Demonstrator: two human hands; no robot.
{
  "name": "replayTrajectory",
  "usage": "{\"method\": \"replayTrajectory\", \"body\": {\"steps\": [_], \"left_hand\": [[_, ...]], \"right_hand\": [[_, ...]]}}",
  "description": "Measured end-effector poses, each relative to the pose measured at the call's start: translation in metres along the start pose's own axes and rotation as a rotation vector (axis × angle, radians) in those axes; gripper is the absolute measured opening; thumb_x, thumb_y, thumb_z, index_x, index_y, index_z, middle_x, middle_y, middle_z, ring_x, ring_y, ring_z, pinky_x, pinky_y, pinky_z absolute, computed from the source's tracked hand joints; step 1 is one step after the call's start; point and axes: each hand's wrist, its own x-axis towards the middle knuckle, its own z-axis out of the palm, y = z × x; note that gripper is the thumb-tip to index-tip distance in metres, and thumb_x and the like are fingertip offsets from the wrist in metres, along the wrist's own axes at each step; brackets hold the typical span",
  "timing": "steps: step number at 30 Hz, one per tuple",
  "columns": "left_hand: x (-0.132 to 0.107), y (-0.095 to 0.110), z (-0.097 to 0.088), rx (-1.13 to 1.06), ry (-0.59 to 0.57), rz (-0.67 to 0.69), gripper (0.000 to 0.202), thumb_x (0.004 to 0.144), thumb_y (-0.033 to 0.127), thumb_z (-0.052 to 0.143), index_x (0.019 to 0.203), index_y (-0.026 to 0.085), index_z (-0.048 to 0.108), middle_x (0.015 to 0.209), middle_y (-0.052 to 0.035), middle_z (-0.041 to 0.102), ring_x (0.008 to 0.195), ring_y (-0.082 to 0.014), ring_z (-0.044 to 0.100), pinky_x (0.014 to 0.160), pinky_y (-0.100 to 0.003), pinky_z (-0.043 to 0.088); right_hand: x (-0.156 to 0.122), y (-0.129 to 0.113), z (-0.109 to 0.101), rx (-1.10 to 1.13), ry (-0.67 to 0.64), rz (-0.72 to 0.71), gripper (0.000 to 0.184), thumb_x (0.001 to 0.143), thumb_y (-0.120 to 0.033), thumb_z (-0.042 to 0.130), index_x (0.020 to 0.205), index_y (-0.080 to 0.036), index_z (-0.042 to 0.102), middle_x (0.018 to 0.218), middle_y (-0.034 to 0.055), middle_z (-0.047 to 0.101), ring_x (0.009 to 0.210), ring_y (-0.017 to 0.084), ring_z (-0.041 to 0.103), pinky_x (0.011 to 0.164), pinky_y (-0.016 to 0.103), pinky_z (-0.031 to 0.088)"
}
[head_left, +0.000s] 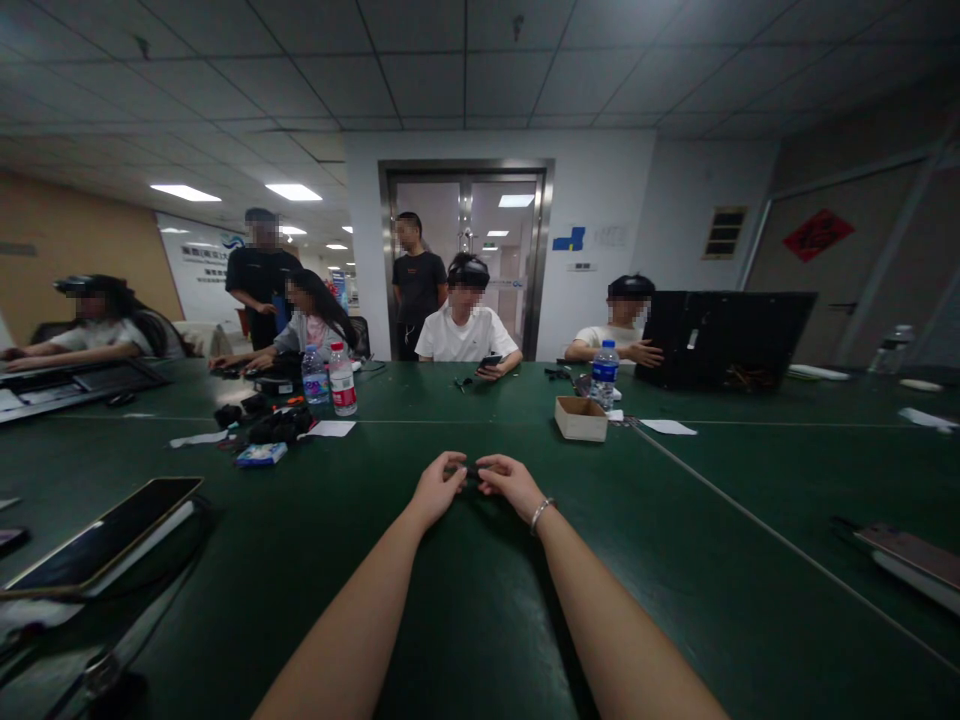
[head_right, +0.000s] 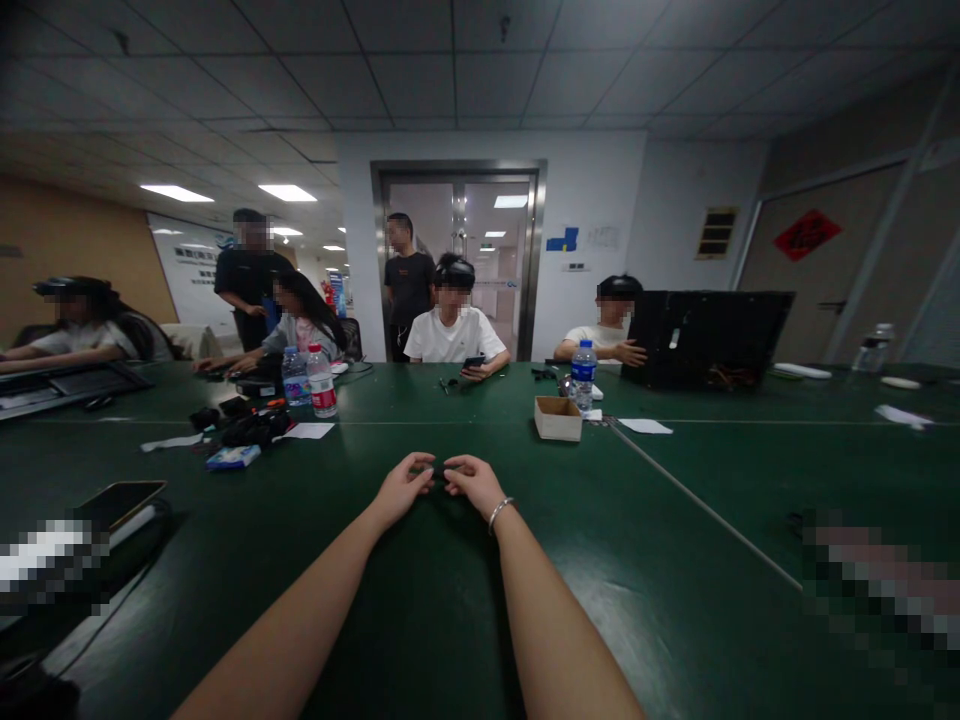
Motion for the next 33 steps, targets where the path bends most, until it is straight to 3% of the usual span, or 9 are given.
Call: {"method": "replayTrajectory", "body": {"steps": [3,17,24,33], "left_hand": [[-0.002,0.003,0.0,-0.027,0.0,0.009,0.032,0.076,0.021,0.057,0.107,0.019,0.053,0.105,-0.0092,0.055,0.078,-0.0134,0.058,0.063,-0.024,0.049],[0.0,0.0,-0.002,-0.005,0.023,-0.003,0.027,0.078,0.019,0.052,0.105,0.017,0.053,0.091,-0.0071,0.057,0.075,-0.0134,0.059,0.063,-0.025,0.049],[-0.003,0.009,-0.002,0.06,0.022,-0.048,0.021,0.079,0.031,0.05,0.091,0.015,0.058,0.079,-0.0043,0.059,0.067,-0.0122,0.057,0.059,-0.023,0.047],[0.0,0.002,-0.002,0.16,0.061,-0.079,0.036,0.079,0.048,0.045,0.075,0.014,0.058,0.063,-0.0022,0.058,0.058,-0.0131,0.055,0.054,-0.023,0.044]], "right_hand": [[-0.001,-0.001,0.0,0.0,0.004,0.005,0.034,0.062,-0.028,0.074,0.088,-0.012,0.061,0.062,0.0009,0.062,0.054,0.011,0.059,0.052,0.022,0.049],[0.001,-0.001,0.002,-0.017,-0.005,0.007,0.033,0.062,-0.027,0.073,0.089,-0.012,0.06,0.063,0.0007,0.061,0.056,0.012,0.06,0.053,0.023,0.048],[-0.002,-0.004,0.003,0.004,-0.026,0.003,0.037,0.059,-0.029,0.074,0.089,-0.012,0.06,0.064,0.0003,0.06,0.058,0.011,0.059,0.054,0.023,0.047],[-0.002,-0.003,0.003,0.031,-0.052,0.001,0.037,0.056,-0.025,0.075,0.087,-0.013,0.059,0.068,0.0005,0.061,0.061,0.012,0.059,0.056,0.023,0.047]]}}
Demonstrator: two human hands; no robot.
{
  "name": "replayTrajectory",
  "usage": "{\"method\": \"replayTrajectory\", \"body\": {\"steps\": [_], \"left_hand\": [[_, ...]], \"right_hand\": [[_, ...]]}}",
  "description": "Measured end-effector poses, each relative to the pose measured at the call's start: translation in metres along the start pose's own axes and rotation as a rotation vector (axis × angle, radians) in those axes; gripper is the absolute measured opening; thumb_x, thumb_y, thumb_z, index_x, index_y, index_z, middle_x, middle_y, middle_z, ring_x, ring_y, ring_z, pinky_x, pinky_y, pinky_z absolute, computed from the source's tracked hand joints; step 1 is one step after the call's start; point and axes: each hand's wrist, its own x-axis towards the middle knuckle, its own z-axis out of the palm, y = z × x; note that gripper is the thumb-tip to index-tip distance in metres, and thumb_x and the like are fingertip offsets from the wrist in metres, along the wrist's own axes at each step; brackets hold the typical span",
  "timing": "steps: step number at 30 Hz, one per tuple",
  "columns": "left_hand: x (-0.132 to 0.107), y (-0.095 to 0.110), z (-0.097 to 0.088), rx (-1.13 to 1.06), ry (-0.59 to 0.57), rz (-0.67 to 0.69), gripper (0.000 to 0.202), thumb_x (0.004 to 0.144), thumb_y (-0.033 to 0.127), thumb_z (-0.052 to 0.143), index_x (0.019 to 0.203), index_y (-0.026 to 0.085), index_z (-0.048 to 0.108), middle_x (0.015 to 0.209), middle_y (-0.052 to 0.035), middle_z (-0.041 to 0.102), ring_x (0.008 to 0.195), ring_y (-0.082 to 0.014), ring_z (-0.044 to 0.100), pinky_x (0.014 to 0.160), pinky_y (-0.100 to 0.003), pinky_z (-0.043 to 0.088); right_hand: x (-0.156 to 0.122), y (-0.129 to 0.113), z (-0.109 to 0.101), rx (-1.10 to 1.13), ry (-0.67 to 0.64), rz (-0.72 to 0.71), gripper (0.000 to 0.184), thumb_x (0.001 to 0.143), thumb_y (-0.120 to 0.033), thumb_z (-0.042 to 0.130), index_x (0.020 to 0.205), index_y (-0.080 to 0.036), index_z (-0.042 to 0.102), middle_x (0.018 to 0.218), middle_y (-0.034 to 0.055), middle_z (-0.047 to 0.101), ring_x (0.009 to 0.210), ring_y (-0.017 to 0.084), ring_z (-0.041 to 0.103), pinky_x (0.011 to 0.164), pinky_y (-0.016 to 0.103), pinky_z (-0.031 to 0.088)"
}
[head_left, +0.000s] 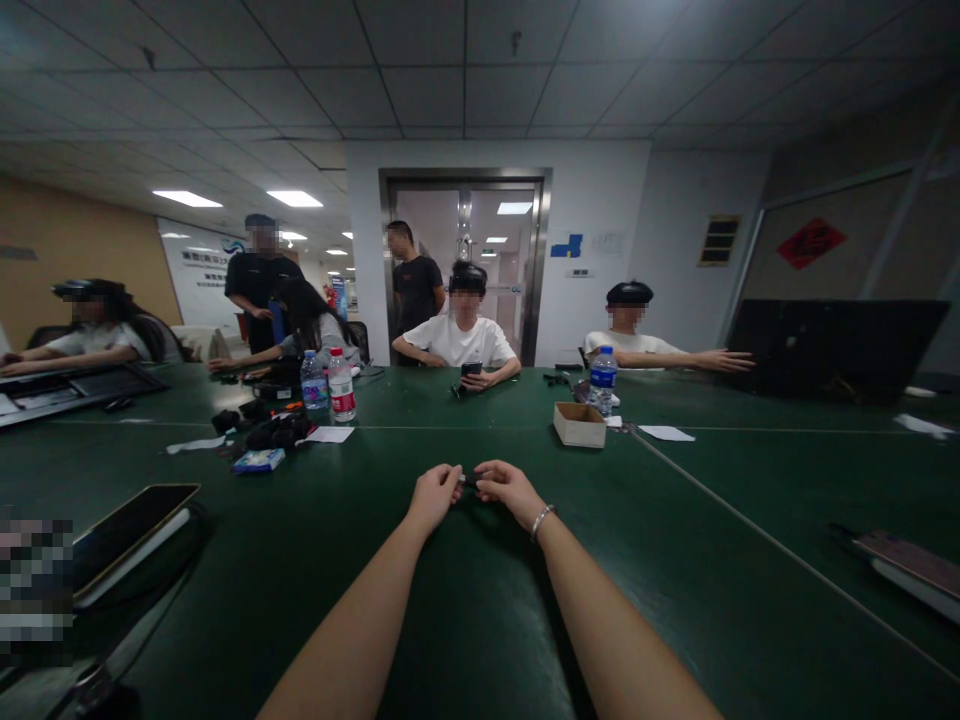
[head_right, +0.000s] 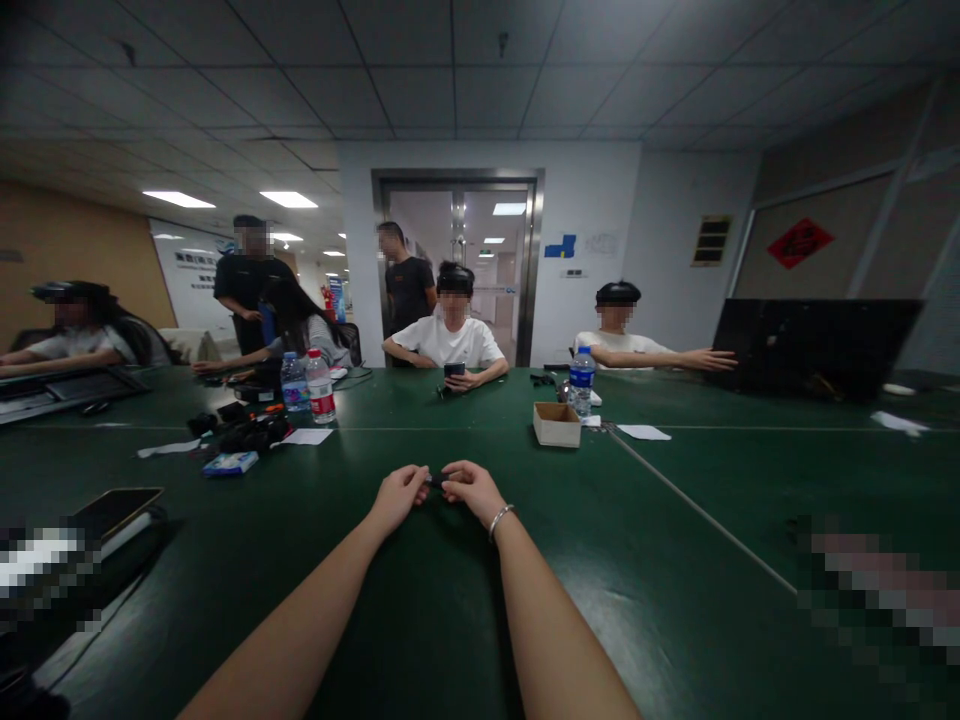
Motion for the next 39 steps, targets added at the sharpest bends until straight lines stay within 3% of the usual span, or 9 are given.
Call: {"method": "replayTrajectory", "body": {"steps": [4,8,11,20,26,29,31,34,39], "left_hand": [[-0.003,0.004,-0.001,-0.039,0.004,0.022,0.031,0.078,0.044,0.051,0.087,0.015,0.061,0.08,-0.0061,0.063,0.07,-0.0154,0.058,0.061,-0.025,0.047],[-0.008,0.011,-0.005,-0.098,-0.044,0.177,0.033,0.07,0.024,0.064,0.102,0.019,0.059,0.105,-0.0074,0.06,0.091,-0.0174,0.057,0.081,-0.029,0.046],[-0.006,0.008,-0.006,-0.081,-0.077,0.196,0.025,0.071,0.021,0.061,0.096,0.018,0.062,0.099,-0.0068,0.062,0.088,-0.0169,0.058,0.082,-0.03,0.045],[0.001,-0.002,0.0,-0.104,-0.029,0.058,0.028,0.073,0.04,0.058,0.083,0.014,0.061,0.067,-0.0028,0.06,0.063,-0.0137,0.056,0.06,-0.024,0.046],[-0.003,0.003,0.0,-0.079,-0.031,0.03,0.028,0.077,0.039,0.052,0.089,0.016,0.062,0.079,-0.0058,0.063,0.07,-0.016,0.059,0.063,-0.027,0.048],[-0.003,0.003,-0.002,-0.138,-0.021,0.123,0.032,0.075,0.025,0.056,0.107,0.02,0.056,0.104,-0.009,0.059,0.087,-0.0172,0.058,0.072,-0.029,0.048],[-0.003,0.003,-0.004,-0.124,-0.037,0.2,0.035,0.073,0.017,0.058,0.107,0.021,0.057,0.11,-0.0087,0.057,0.094,-0.0172,0.057,0.081,-0.031,0.046],[-0.002,0.001,-0.005,-0.083,-0.069,0.233,0.026,0.073,0.016,0.057,0.098,0.019,0.062,0.104,-0.0073,0.06,0.092,-0.0169,0.057,0.086,-0.031,0.044],[-0.001,0.002,-0.004,-0.118,-0.077,0.112,0.024,0.075,0.029,0.057,0.094,0.015,0.061,0.084,-0.0062,0.063,0.077,-0.0161,0.059,0.071,-0.028,0.047]], "right_hand": [[0.001,0.001,-0.001,0.003,0.018,0.007,0.035,0.056,-0.024,0.075,0.086,-0.014,0.059,0.069,0.0005,0.061,0.06,0.012,0.059,0.055,0.023,0.047],[0.002,0.001,-0.001,0.018,0.032,0.02,0.033,0.058,-0.024,0.074,0.086,-0.014,0.06,0.07,0.0009,0.061,0.06,0.012,0.06,0.056,0.023,0.048],[0.002,0.002,-0.001,0.017,0.034,0.017,0.032,0.058,-0.024,0.073,0.086,-0.013,0.06,0.069,0.001,0.061,0.059,0.011,0.059,0.055,0.022,0.048],[0.001,0.001,0.001,0.01,0.047,0.004,0.035,0.055,-0.025,0.075,0.085,-0.014,0.06,0.067,0.0,0.06,0.058,0.011,0.059,0.054,0.023,0.047],[0.001,0.002,0.0,0.001,0.051,0.01,0.033,0.057,-0.024,0.074,0.085,-0.014,0.06,0.068,0.0006,0.061,0.06,0.012,0.059,0.055,0.023,0.048],[0.002,0.003,-0.001,0.02,0.061,0.015,0.033,0.058,-0.024,0.073,0.086,-0.014,0.059,0.068,0.0004,0.061,0.059,0.012,0.059,0.055,0.023,0.048],[0.002,0.003,-0.002,0.031,0.063,0.017,0.032,0.058,-0.023,0.073,0.086,-0.014,0.059,0.068,0.0004,0.061,0.059,0.012,0.06,0.056,0.023,0.049],[0.002,0.002,-0.001,0.036,0.059,0.02,0.031,0.058,-0.022,0.073,0.086,-0.014,0.06,0.067,0.0005,0.061,0.059,0.011,0.059,0.057,0.022,0.048],[0.0,0.0,0.0,0.03,0.056,0.014,0.031,0.058,-0.022,0.073,0.085,-0.014,0.059,0.068,0.0008,0.061,0.061,0.012,0.059,0.057,0.023,0.048]]}}
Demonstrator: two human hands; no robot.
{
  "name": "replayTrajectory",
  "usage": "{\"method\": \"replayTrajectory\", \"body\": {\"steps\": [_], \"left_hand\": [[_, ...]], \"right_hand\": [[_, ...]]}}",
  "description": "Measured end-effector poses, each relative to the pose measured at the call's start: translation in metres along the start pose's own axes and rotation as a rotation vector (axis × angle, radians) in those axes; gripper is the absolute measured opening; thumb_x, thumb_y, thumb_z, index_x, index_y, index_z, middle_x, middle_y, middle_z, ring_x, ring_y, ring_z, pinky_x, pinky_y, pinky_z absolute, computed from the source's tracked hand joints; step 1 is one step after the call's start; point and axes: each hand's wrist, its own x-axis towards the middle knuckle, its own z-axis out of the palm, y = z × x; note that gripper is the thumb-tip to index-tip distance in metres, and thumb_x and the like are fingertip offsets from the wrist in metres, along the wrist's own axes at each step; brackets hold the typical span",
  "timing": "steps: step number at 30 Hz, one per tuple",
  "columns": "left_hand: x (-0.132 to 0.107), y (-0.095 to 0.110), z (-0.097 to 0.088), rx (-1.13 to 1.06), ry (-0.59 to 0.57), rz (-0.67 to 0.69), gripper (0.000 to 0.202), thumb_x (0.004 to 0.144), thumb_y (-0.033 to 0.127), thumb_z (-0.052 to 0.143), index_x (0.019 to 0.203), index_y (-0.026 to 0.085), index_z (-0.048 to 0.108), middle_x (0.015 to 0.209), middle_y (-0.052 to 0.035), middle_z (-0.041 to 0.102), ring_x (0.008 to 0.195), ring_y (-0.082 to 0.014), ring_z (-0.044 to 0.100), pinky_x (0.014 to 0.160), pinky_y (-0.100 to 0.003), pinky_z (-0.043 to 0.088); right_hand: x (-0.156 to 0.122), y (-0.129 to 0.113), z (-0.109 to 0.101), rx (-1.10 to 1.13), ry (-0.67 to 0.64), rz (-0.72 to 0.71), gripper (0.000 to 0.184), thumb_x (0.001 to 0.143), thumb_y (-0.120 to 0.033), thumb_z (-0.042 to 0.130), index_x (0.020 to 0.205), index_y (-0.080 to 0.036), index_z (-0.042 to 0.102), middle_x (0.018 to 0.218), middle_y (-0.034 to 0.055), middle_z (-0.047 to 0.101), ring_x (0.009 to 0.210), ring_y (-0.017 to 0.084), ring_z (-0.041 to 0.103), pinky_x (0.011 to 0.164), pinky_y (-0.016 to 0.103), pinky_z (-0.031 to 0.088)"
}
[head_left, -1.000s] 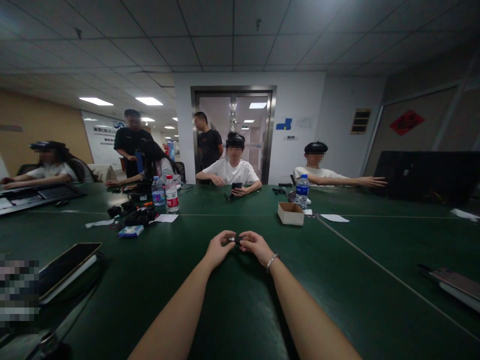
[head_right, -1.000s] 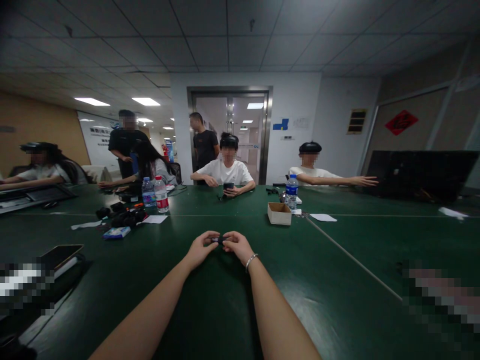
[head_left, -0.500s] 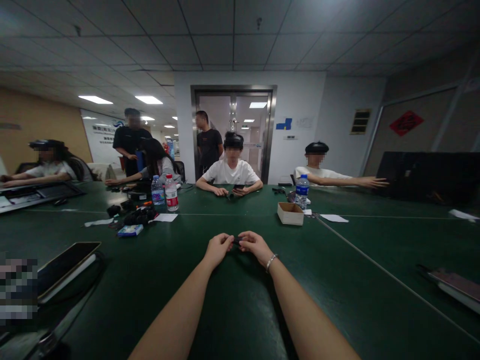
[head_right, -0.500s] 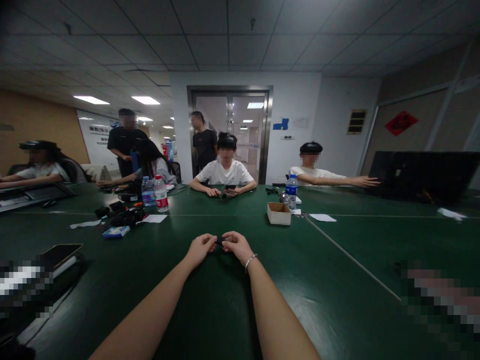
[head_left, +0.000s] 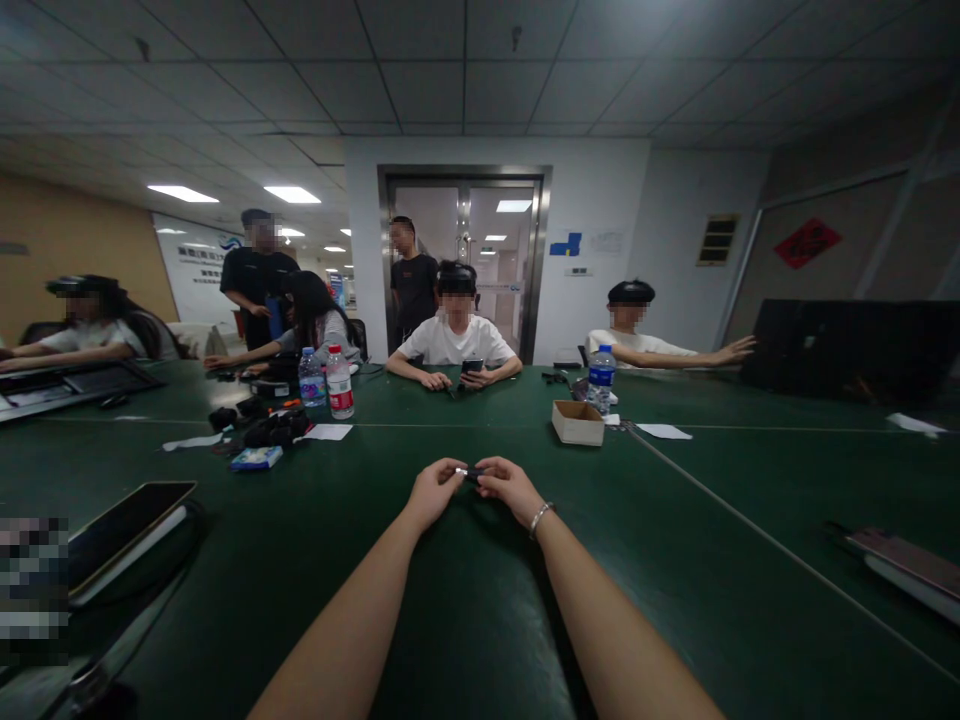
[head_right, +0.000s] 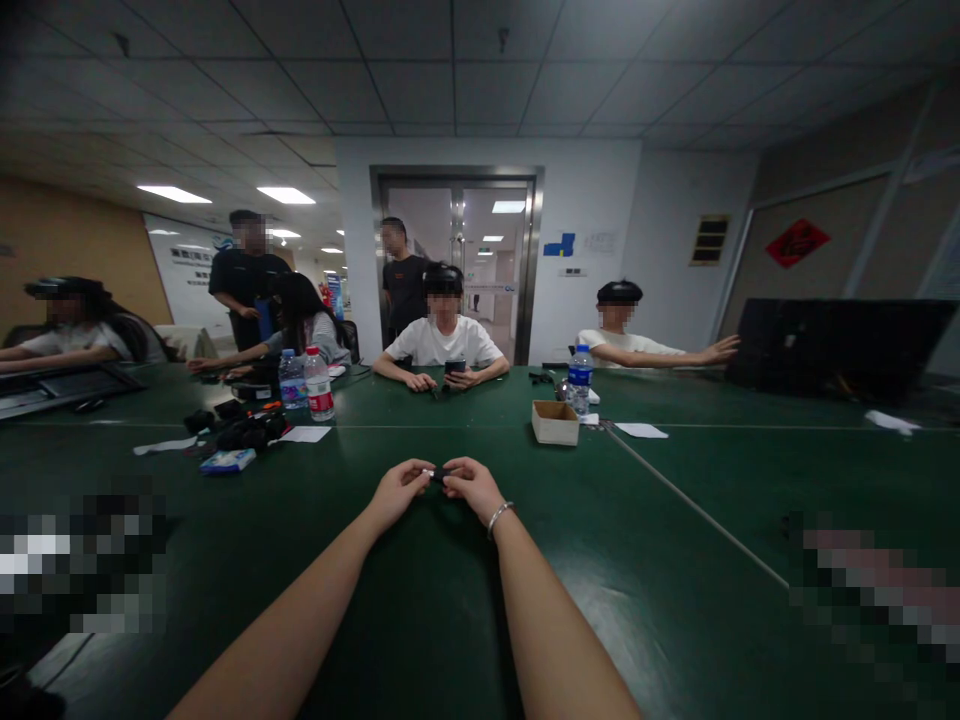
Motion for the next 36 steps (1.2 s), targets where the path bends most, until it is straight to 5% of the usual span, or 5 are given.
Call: {"method": "replayTrajectory", "body": {"steps": [11,19,27,36], "left_hand": [[-0.001,0.0,0.005,0.039,0.015,-0.105,0.034,0.076,0.047,0.05,0.08,0.014,0.058,0.069,-0.0028,0.059,0.063,-0.0137,0.057,0.059,-0.025,0.046],[-0.004,0.005,0.002,0.051,0.031,0.057,0.037,0.071,0.028,0.061,0.107,0.021,0.056,0.105,-0.0069,0.058,0.082,-0.0156,0.057,0.07,-0.026,0.047],[-0.003,0.006,0.003,0.038,0.031,-0.05,0.032,0.073,0.042,0.055,0.09,0.015,0.061,0.075,-0.0037,0.059,0.068,-0.0145,0.055,0.06,-0.025,0.044],[0.0,0.001,0.003,0.073,0.039,-0.092,0.037,0.074,0.05,0.052,0.08,0.015,0.06,0.066,-0.0017,0.058,0.062,-0.0135,0.054,0.057,-0.024,0.042]], "right_hand": [[0.001,0.003,-0.001,-0.004,-0.01,-0.019,0.033,0.056,-0.022,0.072,0.085,-0.014,0.059,0.07,0.0002,0.06,0.062,0.012,0.059,0.057,0.024,0.047],[0.001,0.002,-0.002,0.01,-0.005,0.006,0.032,0.057,-0.022,0.073,0.084,-0.015,0.059,0.068,0.0006,0.061,0.059,0.012,0.059,0.057,0.024,0.049],[0.001,0.002,0.0,-0.021,-0.008,0.009,0.033,0.056,-0.021,0.073,0.085,-0.015,0.058,0.07,-0.0002,0.06,0.062,0.012,0.061,0.058,0.024,0.049],[0.0,0.0,0.001,-0.038,-0.018,-0.001,0.033,0.055,-0.02,0.072,0.084,-0.015,0.057,0.069,-0.0002,0.06,0.063,0.013,0.06,0.058,0.026,0.048]]}}
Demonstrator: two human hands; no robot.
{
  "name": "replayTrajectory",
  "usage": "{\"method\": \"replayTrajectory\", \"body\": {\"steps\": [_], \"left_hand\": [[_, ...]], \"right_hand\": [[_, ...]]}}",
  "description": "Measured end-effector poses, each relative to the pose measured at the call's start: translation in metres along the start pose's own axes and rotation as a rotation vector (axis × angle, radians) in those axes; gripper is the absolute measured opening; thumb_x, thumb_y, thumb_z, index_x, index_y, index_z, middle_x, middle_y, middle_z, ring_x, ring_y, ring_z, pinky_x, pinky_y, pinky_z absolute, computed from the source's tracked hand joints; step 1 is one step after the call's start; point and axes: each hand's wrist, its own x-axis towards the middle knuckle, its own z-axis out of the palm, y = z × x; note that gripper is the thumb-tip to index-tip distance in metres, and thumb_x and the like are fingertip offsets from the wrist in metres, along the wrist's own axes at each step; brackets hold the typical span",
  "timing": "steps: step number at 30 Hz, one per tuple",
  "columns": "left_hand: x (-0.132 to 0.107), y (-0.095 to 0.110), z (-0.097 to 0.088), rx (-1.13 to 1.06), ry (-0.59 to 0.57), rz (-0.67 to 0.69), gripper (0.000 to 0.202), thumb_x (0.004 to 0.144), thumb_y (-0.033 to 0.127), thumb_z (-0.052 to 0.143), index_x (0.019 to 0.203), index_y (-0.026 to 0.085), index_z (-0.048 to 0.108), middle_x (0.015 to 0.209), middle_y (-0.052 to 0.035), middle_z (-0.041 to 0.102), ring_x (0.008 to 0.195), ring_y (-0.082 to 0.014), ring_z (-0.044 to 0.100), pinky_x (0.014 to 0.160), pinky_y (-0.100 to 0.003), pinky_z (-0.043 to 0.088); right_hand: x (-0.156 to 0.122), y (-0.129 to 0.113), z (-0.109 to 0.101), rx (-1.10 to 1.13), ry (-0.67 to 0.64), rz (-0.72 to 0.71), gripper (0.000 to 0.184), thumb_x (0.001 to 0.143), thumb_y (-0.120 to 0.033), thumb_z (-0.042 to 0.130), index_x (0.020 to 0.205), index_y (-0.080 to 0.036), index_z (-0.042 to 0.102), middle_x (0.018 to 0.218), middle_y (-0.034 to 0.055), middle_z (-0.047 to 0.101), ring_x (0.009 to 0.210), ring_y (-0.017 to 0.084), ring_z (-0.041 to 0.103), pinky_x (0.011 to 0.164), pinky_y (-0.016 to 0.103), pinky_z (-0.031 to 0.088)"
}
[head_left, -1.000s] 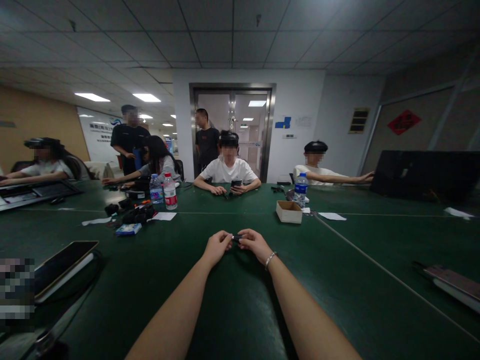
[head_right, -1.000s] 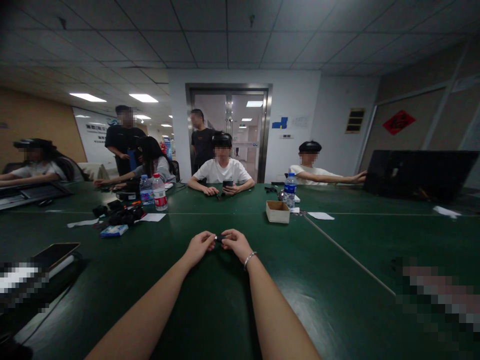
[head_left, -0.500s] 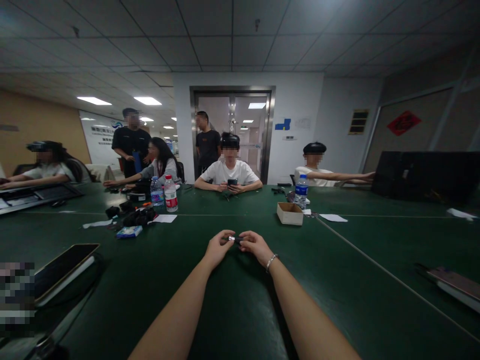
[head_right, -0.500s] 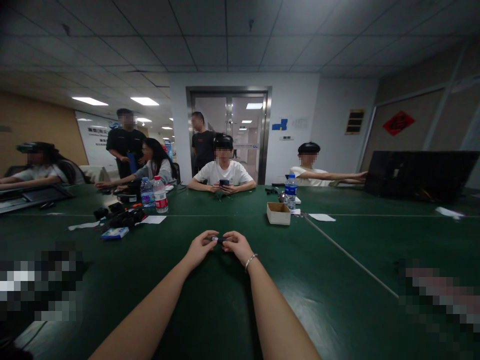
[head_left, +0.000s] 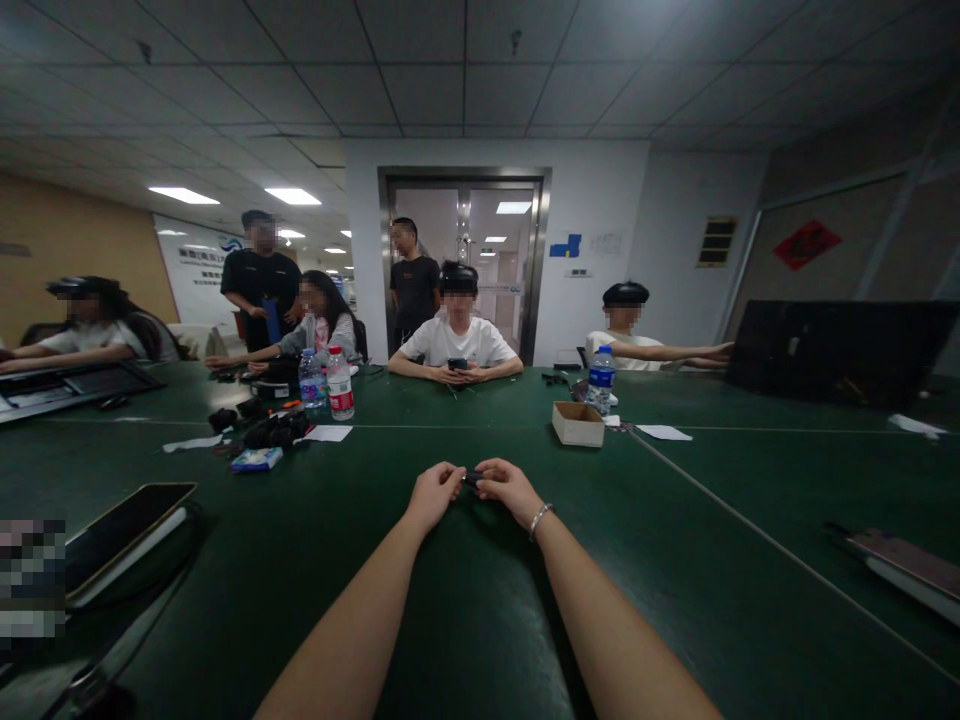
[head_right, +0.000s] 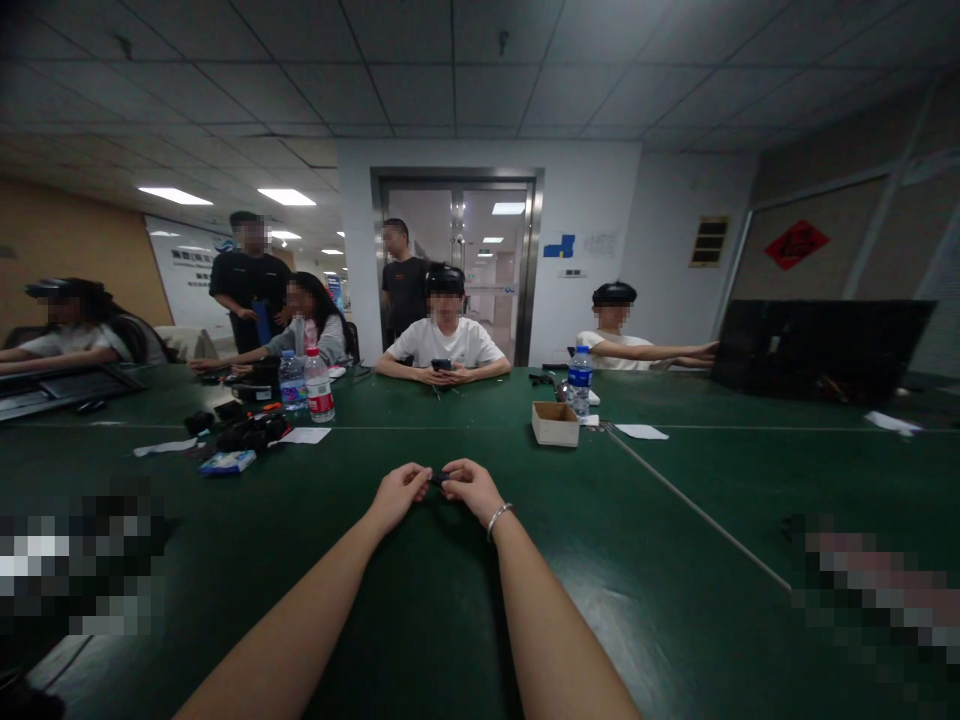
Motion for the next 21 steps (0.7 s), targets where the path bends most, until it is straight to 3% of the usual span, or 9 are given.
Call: {"method": "replayTrajectory", "body": {"steps": [4,8,10,21], "left_hand": [[0.002,-0.004,0.002,-0.043,0.01,0.011,0.034,0.074,0.047,0.054,0.082,0.015,0.06,0.069,-0.0028,0.059,0.063,-0.0136,0.055,0.059,-0.024,0.044],[-0.003,0.005,-0.001,-0.137,-0.015,0.038,0.035,0.074,0.037,0.059,0.104,0.02,0.057,0.1,-0.0076,0.059,0.082,-0.0161,0.058,0.065,-0.024,0.048],[-0.006,0.01,-0.003,-0.163,-0.058,0.047,0.035,0.073,0.033,0.061,0.106,0.021,0.057,0.11,-0.0081,0.057,0.09,-0.0176,0.057,0.068,-0.025,0.049],[-0.002,0.003,-0.002,-0.094,-0.062,0.022,0.026,0.075,0.032,0.059,0.096,0.017,0.062,0.098,-0.0077,0.061,0.083,-0.0171,0.058,0.068,-0.027,0.049]], "right_hand": [[0.0,0.0,-0.001,0.003,0.003,-0.012,0.033,0.054,-0.02,0.072,0.083,-0.015,0.057,0.069,-0.0004,0.06,0.061,0.013,0.059,0.058,0.025,0.047],[0.0,0.0,-0.002,0.002,0.008,-0.006,0.033,0.055,-0.021,0.072,0.083,-0.015,0.057,0.068,-0.0002,0.059,0.062,0.014,0.06,0.058,0.026,0.048],[0.0,-0.001,-0.002,-0.002,0.008,-0.003,0.033,0.055,-0.022,0.073,0.084,-0.015,0.057,0.068,-0.0003,0.059,0.063,0.014,0.06,0.059,0.026,0.048],[-0.001,-0.001,-0.001,-0.018,-0.013,-0.014,0.032,0.055,-0.022,0.073,0.082,-0.015,0.057,0.067,-0.0001,0.06,0.063,0.014,0.06,0.059,0.026,0.048]]}}
